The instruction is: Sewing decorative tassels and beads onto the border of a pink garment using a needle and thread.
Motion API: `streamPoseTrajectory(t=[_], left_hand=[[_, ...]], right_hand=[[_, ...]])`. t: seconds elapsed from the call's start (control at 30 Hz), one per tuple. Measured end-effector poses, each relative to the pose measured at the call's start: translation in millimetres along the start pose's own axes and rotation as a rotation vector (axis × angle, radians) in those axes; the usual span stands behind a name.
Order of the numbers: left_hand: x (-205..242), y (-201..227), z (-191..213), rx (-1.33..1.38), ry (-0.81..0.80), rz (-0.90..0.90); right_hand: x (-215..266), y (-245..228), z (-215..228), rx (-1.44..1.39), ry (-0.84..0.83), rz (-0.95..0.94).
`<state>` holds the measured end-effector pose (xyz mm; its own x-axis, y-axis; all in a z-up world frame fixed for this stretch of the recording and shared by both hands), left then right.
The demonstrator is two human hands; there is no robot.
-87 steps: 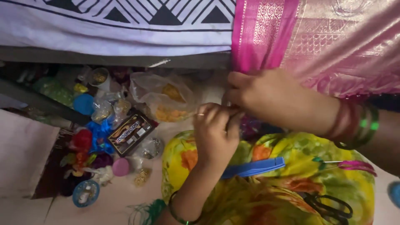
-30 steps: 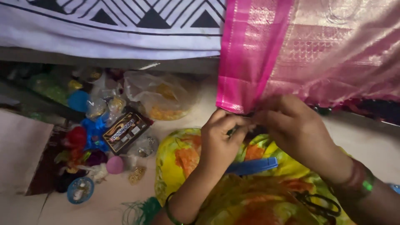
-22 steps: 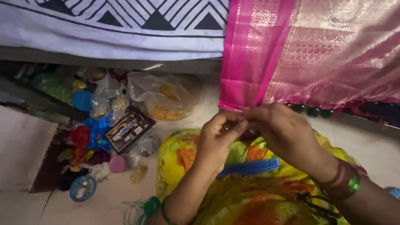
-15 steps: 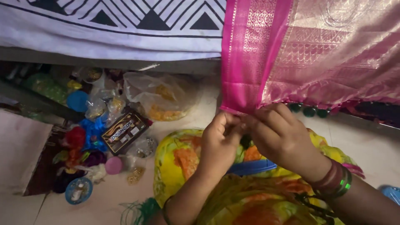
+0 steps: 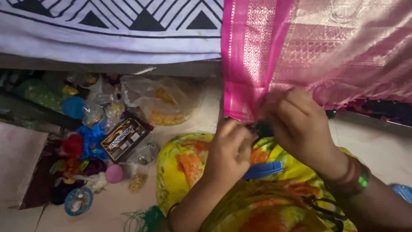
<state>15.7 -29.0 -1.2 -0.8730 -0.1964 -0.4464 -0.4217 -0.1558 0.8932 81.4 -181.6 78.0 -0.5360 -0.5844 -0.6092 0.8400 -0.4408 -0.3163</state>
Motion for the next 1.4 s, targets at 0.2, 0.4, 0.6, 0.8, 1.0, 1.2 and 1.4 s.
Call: streamPoseTrajectory(t=[0.2,0.4,0.6,0.8,1.0,1.2,1.4], left_hand=[[-5,5,1,-0.155,0.01,-0.164],[4,-7,-2,-0.121,0.002,-0.166],[-4,22,13,-0.435,0.009,-0.404],[-12,40,26,-0.832,-0.005,-0.526],[-6,20,17,-0.309,0.096,-0.298],[-18,12,9,-0.162,0.174,-0.143],[-18,-12,6,0.46,0.062,0.377]], right_hand=[[11,0,-9,0.019,0.145,-0.06],[40,26,-28,-0.373,-0.135,-0.576],[42,26,-30,-0.446,-0.135,-0.506],[35,16,-17,-0.281,-0.144,-0.461],[35,13,-11,-0.225,-0.122,-0.369],[29,5,-12,-0.175,-0.112,-0.225],[39,14,-9,-0.116,-0.06,-0.244]])
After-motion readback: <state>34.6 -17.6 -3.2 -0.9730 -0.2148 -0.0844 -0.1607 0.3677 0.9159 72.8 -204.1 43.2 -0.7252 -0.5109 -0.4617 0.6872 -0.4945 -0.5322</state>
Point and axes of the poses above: each hand's wrist, its own x-axis away from the middle knuckle, its own z-axis out of the back of the hand, y = z × x, the point moved 2 cm from there along -x, towards the middle knuckle, and after that the axes turned 5 degrees about x, right-handed, at the moved point
